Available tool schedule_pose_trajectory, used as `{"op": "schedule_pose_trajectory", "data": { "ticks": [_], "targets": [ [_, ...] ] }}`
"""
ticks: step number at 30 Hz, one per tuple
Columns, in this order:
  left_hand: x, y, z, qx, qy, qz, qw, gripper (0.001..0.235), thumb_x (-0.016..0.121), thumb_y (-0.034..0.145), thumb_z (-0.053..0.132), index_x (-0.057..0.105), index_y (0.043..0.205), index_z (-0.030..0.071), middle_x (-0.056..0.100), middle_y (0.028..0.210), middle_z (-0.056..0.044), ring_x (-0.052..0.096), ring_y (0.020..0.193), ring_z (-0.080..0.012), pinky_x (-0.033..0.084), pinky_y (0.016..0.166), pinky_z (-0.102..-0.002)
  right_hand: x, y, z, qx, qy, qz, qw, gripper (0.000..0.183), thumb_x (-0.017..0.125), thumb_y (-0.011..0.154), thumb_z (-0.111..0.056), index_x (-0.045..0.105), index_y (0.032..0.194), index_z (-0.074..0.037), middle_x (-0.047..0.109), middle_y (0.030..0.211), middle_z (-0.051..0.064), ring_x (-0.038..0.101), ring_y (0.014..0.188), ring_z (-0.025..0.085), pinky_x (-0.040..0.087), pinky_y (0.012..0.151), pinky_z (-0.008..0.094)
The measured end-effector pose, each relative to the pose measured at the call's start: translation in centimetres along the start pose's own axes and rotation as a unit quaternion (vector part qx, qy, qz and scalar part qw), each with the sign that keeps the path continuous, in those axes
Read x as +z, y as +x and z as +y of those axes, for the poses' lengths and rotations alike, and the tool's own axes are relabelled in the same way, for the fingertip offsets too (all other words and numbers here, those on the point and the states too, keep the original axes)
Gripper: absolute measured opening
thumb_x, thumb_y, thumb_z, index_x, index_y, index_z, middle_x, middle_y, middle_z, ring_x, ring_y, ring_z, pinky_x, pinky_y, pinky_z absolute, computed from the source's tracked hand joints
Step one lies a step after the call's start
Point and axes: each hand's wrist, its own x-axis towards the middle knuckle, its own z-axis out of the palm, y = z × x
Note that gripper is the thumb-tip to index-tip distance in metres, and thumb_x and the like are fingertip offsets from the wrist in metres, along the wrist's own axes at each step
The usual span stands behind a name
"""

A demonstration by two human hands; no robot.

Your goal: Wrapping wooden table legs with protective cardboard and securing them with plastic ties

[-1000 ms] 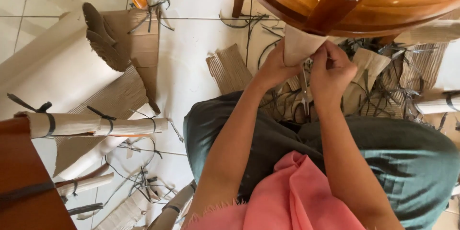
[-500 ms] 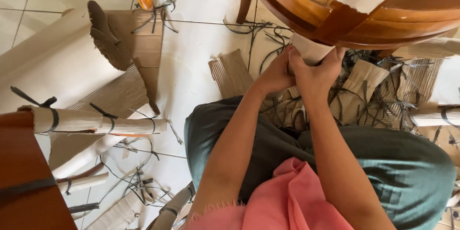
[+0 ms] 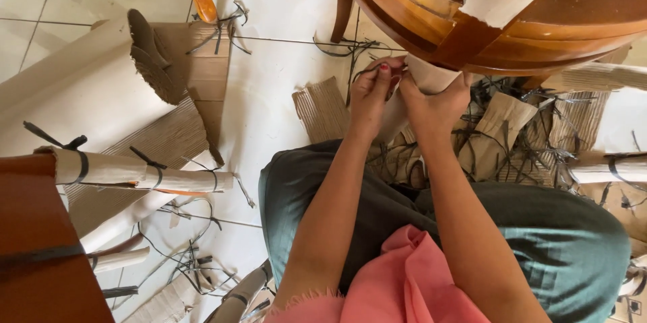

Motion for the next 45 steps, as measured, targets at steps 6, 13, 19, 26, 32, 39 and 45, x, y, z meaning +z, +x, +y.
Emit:
{"op": "schedule_pose_trajectory", "data": {
  "ticks": [6,13,19,26,32,39,45],
  "targets": [
    [1.1,-1.2,2.2,0.140,0.154,0.036,0.978,0.023,0.059,0.109,0.023,0.076,0.098,0.010,0.074,0.102,-0.006,0.070,0.102,-0.0186,0.054,0.096,-0.034,1.6,-0.3,0.1,0.016,-0.034,0.074,0.997,0.065,0.088,0.076,-0.018,0.064,0.134,-0.005,0.065,0.122,0.023,0.071,0.100,0.050,0.055,0.082,0.060],
    [2.7,-1.2,6.7,0.432,0.339,-0.151,0.822,0.027,0.061,0.100,-0.003,0.077,0.106,0.018,0.070,0.097,0.004,0.072,0.090,-0.0155,0.058,0.088,-0.038,0.1,0.2,-1.3,-0.057,-0.106,0.007,0.993,0.039,0.085,0.085,-0.006,0.062,0.111,0.010,0.065,0.105,0.026,0.067,0.071,0.032,0.051,0.047,0.039],
    [4.0,-0.9,6.6,0.368,0.298,-0.146,0.868,0.022,0.073,0.097,0.005,0.077,0.112,0.020,0.077,0.088,0.001,0.073,0.074,-0.0247,0.060,0.069,-0.033,-4.1,1.0,-3.5,-0.165,-0.077,-0.137,0.974,0.036,0.072,0.085,0.004,0.065,0.119,0.010,0.072,0.113,0.023,0.064,0.101,0.041,0.052,0.087,0.047],
    [4.1,-0.7,7.7,0.326,0.253,-0.175,0.894,0.029,0.072,0.099,0.010,0.077,0.122,0.027,0.079,0.087,0.001,0.067,0.059,-0.0140,0.054,0.060,-0.025,-10.2,0.7,-6.8,-0.033,-0.129,-0.188,0.973,0.031,0.061,0.108,0.001,0.067,0.078,-0.001,0.056,0.053,0.010,0.052,0.044,0.016,0.043,0.047,0.027],
    [3.3,-1.2,6.7,0.346,0.363,-0.205,0.840,0.022,0.072,0.099,0.007,0.076,0.117,0.020,0.078,0.089,-0.004,0.072,0.076,-0.0263,0.059,0.085,-0.043,-11.9,-0.4,-7.9,-0.052,-0.097,-0.191,0.975,0.031,0.067,0.108,0.000,0.068,0.077,-0.003,0.053,0.050,0.009,0.058,0.047,0.022,0.040,0.046,0.027],
    [2.7,-1.3,4.9,0.323,0.409,-0.203,0.829,0.018,0.066,0.102,0.012,0.076,0.113,0.022,0.077,0.097,0.003,0.073,0.092,-0.0223,0.052,0.102,-0.047,-10.9,-1.1,-8.5,-0.085,-0.001,-0.161,0.983,0.015,0.063,0.108,-0.003,0.076,0.105,0.003,0.071,0.080,0.023,0.067,0.060,0.034,0.051,0.055,0.038],
    [2.8,-1.5,5.5,0.290,0.405,-0.198,0.844,0.014,0.064,0.103,0.023,0.075,0.110,0.017,0.076,0.095,0.000,0.073,0.092,-0.0230,0.052,0.101,-0.046,-11.5,-0.3,-6.5,-0.037,0.041,-0.146,0.988,0.025,0.051,0.113,-0.006,0.071,0.116,0.009,0.072,0.097,0.024,0.058,0.055,0.017,0.049,0.055,0.031]
  ]
}}
